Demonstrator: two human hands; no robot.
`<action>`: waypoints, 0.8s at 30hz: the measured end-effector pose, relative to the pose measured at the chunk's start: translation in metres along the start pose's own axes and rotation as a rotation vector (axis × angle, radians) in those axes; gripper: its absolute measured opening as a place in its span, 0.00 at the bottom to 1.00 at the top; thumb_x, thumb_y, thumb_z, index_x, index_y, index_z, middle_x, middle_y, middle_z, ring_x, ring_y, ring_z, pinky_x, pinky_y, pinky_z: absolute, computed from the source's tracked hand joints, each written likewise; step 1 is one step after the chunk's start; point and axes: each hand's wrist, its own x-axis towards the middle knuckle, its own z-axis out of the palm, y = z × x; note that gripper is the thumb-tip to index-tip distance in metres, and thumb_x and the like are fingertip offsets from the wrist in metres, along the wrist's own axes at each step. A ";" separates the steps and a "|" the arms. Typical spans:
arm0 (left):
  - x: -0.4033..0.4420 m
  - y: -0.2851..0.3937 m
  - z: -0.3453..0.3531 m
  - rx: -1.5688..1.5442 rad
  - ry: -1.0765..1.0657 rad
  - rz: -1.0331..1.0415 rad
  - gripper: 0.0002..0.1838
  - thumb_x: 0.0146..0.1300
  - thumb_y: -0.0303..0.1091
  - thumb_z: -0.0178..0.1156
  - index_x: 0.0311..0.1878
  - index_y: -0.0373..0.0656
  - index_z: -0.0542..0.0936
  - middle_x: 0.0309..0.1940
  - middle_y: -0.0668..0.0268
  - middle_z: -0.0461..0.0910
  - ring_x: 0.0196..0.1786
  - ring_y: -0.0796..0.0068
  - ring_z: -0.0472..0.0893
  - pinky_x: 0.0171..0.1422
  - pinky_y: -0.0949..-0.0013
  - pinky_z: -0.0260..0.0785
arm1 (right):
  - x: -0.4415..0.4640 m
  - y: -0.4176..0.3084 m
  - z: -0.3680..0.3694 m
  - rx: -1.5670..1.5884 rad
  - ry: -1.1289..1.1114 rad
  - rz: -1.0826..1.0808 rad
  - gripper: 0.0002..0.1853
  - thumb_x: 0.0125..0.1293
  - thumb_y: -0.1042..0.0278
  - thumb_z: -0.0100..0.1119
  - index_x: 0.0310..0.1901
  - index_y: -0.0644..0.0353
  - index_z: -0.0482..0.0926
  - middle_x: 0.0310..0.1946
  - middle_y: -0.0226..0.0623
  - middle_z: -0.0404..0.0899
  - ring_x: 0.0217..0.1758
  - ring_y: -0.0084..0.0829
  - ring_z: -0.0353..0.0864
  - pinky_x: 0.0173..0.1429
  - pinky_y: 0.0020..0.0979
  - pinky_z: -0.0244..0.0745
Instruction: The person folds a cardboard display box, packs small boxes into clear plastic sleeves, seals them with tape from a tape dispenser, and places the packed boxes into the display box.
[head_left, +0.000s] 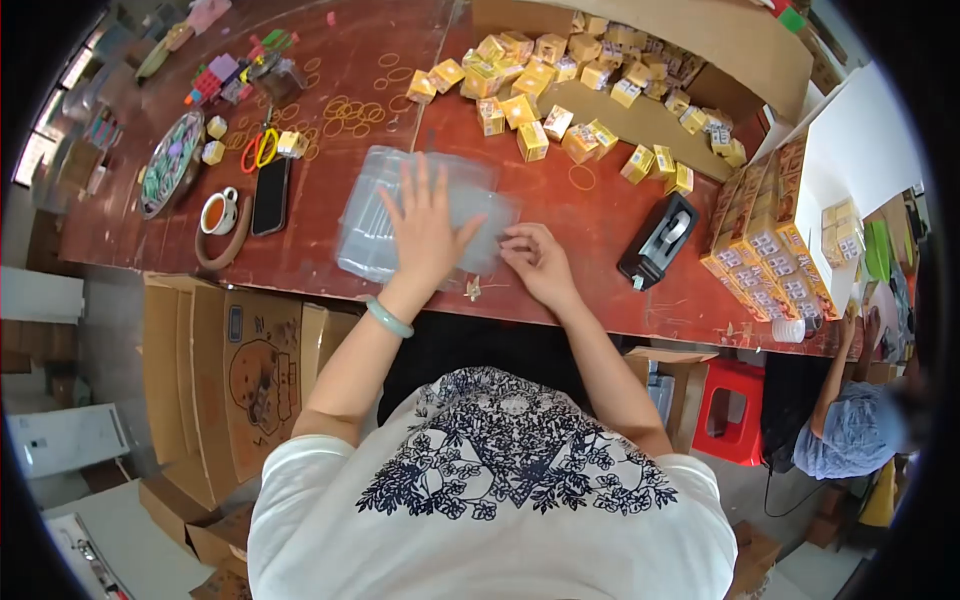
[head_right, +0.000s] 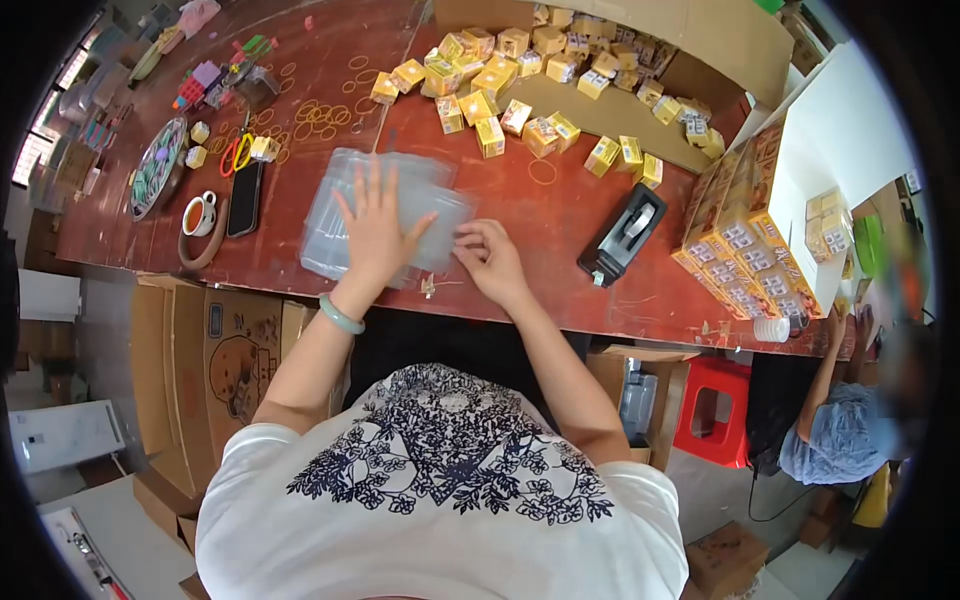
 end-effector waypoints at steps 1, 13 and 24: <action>-0.005 0.005 0.000 -0.007 -0.014 -0.003 0.62 0.51 0.73 0.62 0.74 0.27 0.59 0.78 0.39 0.49 0.81 0.36 0.42 0.77 0.27 0.28 | 0.004 -0.003 -0.003 -0.002 0.003 0.016 0.16 0.61 0.82 0.64 0.51 0.61 0.78 0.50 0.37 0.73 0.46 0.26 0.78 0.47 0.21 0.75; -0.016 0.024 -0.014 -0.276 -0.182 0.018 0.61 0.54 0.74 0.58 0.74 0.27 0.58 0.79 0.42 0.48 0.81 0.39 0.44 0.77 0.28 0.28 | 0.086 -0.035 -0.009 -0.943 -0.090 -0.086 0.17 0.50 0.62 0.77 0.36 0.61 0.82 0.43 0.36 0.70 0.46 0.34 0.71 0.56 0.32 0.69; 0.022 0.033 -0.073 -0.525 -0.060 -0.179 0.54 0.47 0.54 0.74 0.70 0.29 0.63 0.75 0.42 0.56 0.76 0.39 0.57 0.74 0.34 0.49 | 0.054 -0.134 0.024 -0.309 -0.131 -0.108 0.05 0.57 0.72 0.71 0.31 0.62 0.84 0.54 0.42 0.74 0.57 0.38 0.72 0.61 0.33 0.69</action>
